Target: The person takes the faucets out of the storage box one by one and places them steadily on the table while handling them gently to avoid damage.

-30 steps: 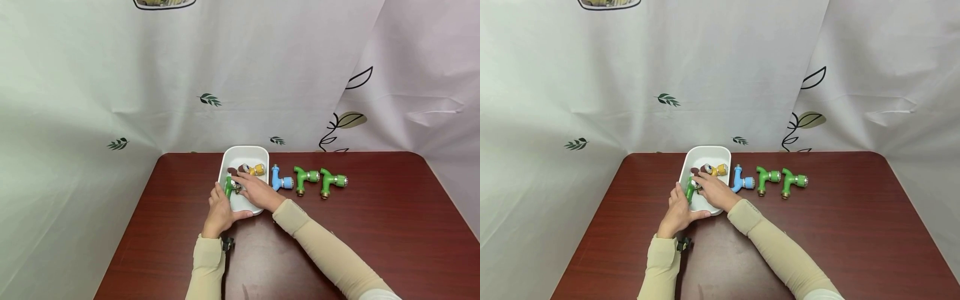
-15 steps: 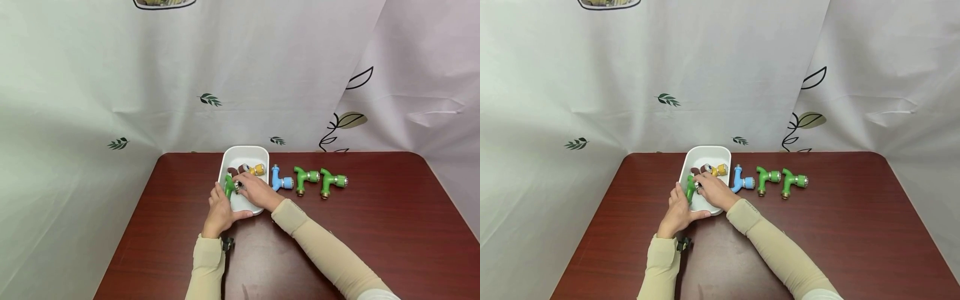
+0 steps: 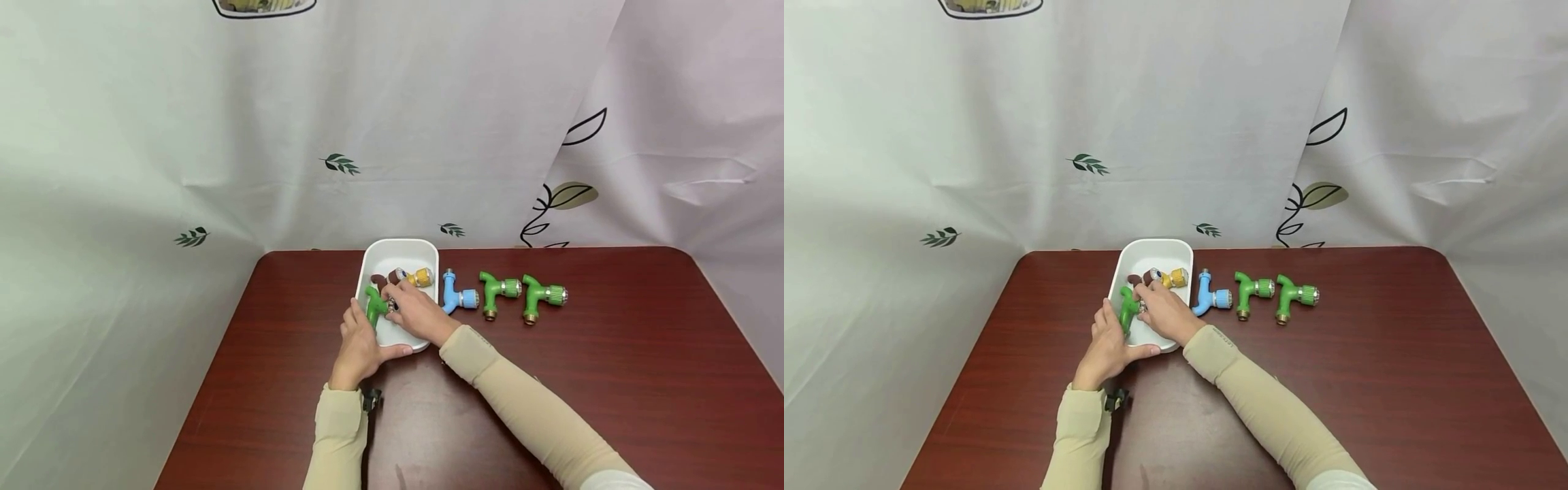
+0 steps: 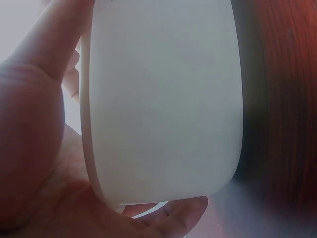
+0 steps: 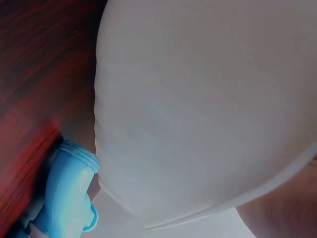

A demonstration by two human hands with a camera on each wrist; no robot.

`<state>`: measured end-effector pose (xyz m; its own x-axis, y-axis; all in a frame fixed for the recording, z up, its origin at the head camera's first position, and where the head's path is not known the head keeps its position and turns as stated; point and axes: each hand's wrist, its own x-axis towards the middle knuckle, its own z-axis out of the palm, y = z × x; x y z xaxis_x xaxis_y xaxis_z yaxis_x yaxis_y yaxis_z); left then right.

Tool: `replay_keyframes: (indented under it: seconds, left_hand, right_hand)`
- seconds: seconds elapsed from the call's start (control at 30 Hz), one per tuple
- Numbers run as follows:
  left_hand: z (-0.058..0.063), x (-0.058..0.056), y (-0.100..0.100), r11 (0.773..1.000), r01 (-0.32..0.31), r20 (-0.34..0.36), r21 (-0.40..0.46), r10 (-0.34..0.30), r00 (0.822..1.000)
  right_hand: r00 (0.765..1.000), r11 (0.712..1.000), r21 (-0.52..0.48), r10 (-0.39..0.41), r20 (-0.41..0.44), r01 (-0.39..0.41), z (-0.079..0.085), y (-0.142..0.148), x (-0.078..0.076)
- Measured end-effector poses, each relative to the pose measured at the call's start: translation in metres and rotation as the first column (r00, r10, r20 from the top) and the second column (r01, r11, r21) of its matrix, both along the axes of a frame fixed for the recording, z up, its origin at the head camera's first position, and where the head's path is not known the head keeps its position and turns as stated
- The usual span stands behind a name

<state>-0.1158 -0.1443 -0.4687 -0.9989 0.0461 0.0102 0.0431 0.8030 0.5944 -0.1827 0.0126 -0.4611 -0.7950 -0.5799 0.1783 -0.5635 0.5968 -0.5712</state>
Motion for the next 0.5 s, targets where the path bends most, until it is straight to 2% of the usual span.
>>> replay_keyframes:
  seconds: [0.17,0.5]
  left_hand:
    - [-0.0002,0.0000,0.0000,1.000,0.010,0.001,-0.007,-0.010,1.000]
    - [-0.0018,-0.0008,-0.0007,1.000,0.017,-0.024,-0.016,-0.017,1.000]
  right_hand:
    - [1.000,1.000,0.018,0.015,0.023,-0.016,0.0001,-0.0013,0.0005]
    - [0.999,0.999,-0.006,0.042,-0.014,-0.042,-0.0006,-0.0028,-0.0016]
